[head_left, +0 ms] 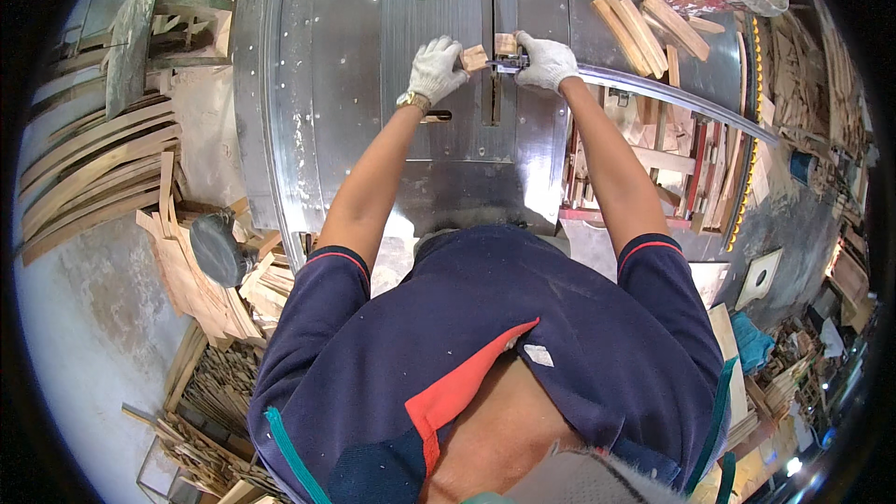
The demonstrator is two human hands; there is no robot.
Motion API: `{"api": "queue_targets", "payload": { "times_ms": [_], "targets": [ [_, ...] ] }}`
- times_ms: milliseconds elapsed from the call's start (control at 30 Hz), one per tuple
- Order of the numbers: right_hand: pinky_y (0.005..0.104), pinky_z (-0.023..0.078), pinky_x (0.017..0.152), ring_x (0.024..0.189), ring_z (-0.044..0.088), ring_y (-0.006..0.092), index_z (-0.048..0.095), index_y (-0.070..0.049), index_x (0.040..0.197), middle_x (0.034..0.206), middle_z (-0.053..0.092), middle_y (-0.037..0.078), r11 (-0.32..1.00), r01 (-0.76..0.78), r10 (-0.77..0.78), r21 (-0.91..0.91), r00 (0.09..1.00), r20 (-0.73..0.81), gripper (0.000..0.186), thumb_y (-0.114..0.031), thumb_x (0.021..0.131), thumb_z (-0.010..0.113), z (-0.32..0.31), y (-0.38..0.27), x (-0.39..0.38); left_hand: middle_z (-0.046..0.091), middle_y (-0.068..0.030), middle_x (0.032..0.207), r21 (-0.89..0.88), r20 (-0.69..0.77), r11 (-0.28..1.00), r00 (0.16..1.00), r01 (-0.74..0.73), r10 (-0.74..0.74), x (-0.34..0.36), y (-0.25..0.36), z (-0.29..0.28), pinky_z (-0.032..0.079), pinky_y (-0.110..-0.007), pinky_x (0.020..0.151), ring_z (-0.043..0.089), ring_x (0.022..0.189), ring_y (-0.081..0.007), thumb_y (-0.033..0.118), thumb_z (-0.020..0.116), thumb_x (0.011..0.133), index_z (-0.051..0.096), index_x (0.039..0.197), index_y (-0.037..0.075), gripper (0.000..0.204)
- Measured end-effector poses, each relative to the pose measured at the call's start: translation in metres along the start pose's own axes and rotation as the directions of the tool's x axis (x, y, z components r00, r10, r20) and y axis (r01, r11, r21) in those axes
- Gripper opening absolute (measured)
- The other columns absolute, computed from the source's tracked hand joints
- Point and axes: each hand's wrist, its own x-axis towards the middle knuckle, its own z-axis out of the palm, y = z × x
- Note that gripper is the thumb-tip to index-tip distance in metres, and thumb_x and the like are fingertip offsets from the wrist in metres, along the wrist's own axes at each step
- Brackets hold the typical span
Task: The person uses a table saw to cut small wooden blocks. They pick up each block, guide it through the saw blade, and place the cut pieces into a nearby bucket.
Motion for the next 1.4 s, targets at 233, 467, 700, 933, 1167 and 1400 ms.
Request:
{"api": "queue_targets", "payload": {
  "times_ms": [233, 467, 700, 933, 1167, 1400],
  "targets": [
    [0.0515, 0.059, 0.096, 0.112, 0.073, 0.0398, 0.055, -0.020, 0.149, 0.118, 0.077, 0.018, 1.000, -0.010, 0.010, 0.001, 1.000, 0.028, 0.083, -0.033, 0.072, 0.083, 0.035, -0.022, -0.072, 0.064, -0.0113, 0.107, -0.172, -0.024, 0.971, 0.985, 0.164, -0.171, -0.091, 0.044, -0.001, 0.053, -0.047, 0.093, 0.064, 0.106, -0.0345, 0.036, 0.086, 0.075, 0.069, 0.103, 0.009, 0.043],
    [0.0515, 0.058, 0.098, 0.116, 0.071, 0.0413, 0.052, -0.017, 0.152, 0.123, 0.075, 0.020, 0.997, 0.008, -0.017, 0.083, 0.995, 0.100, 0.091, -0.033, 0.068, 0.084, 0.093, -0.036, -0.163, 0.066, -0.0142, 0.119, -0.153, 0.019, 0.973, 0.985, 0.172, -0.171, -0.179, 0.076, 0.013, 0.051, -0.048, 0.100, 0.063, 0.116, -0.0355, 0.035, 0.090, 0.072, 0.068, 0.107, 0.008, 0.049],
    [0.0389, 0.059, 0.093, 0.104, 0.076, 0.0273, 0.073, -0.002, 0.122, 0.114, 0.077, 0.017, 0.694, -0.110, 0.084, 0.711, 0.994, 0.072, 0.043, -0.022, 0.085, 0.082, 0.147, -0.043, -0.202, 0.064, -0.0129, 0.111, -0.216, 0.010, 0.971, 0.994, 0.105, -0.105, -0.240, 0.101, 0.013, 0.051, -0.050, 0.093, 0.063, 0.109, -0.0361, 0.030, 0.090, 0.071, 0.067, 0.105, 0.010, 0.046],
    [0.0366, 0.058, 0.089, 0.094, 0.074, 0.0214, 0.077, -0.003, 0.108, 0.096, 0.078, 0.013, 0.648, 0.136, 0.075, 0.749, 0.968, -0.241, 0.023, -0.017, 0.089, 0.076, 0.085, -0.054, -0.220, 0.066, -0.0121, 0.108, -0.220, -0.097, 0.973, 0.991, 0.067, -0.090, -0.258, 0.085, 0.016, 0.052, -0.050, 0.092, 0.065, 0.106, -0.0364, 0.032, 0.091, 0.071, 0.069, 0.107, 0.010, 0.047],
    [0.0270, 0.060, 0.076, 0.091, 0.075, 0.0142, 0.071, -0.003, 0.128, 0.113, 0.079, 0.011, 0.072, 0.705, 0.615, 0.705, 0.525, -0.588, 0.033, -0.024, 0.103, 0.075, -0.082, 0.010, -0.275, 0.067, -0.0121, 0.110, -0.291, -0.146, 0.956, 0.986, 0.033, -0.079, -0.222, 0.120, -0.037, 0.056, -0.047, 0.087, 0.068, 0.101, -0.0343, 0.033, 0.091, 0.073, 0.069, 0.113, 0.007, 0.052],
    [0.0282, 0.056, 0.084, 0.091, 0.069, 0.0101, 0.068, -0.006, 0.141, 0.111, 0.075, 0.002, 0.369, 0.092, 0.372, 0.925, 0.897, -0.238, 0.048, -0.026, 0.099, 0.076, 0.027, -0.025, -0.304, 0.071, -0.0092, 0.099, -0.454, -0.017, 0.881, 0.990, -0.135, 0.143, -0.174, 0.200, -0.078, 0.057, -0.045, 0.081, 0.072, 0.093, -0.0325, 0.030, 0.090, 0.077, 0.066, 0.119, 0.010, 0.052]
  ]
}}
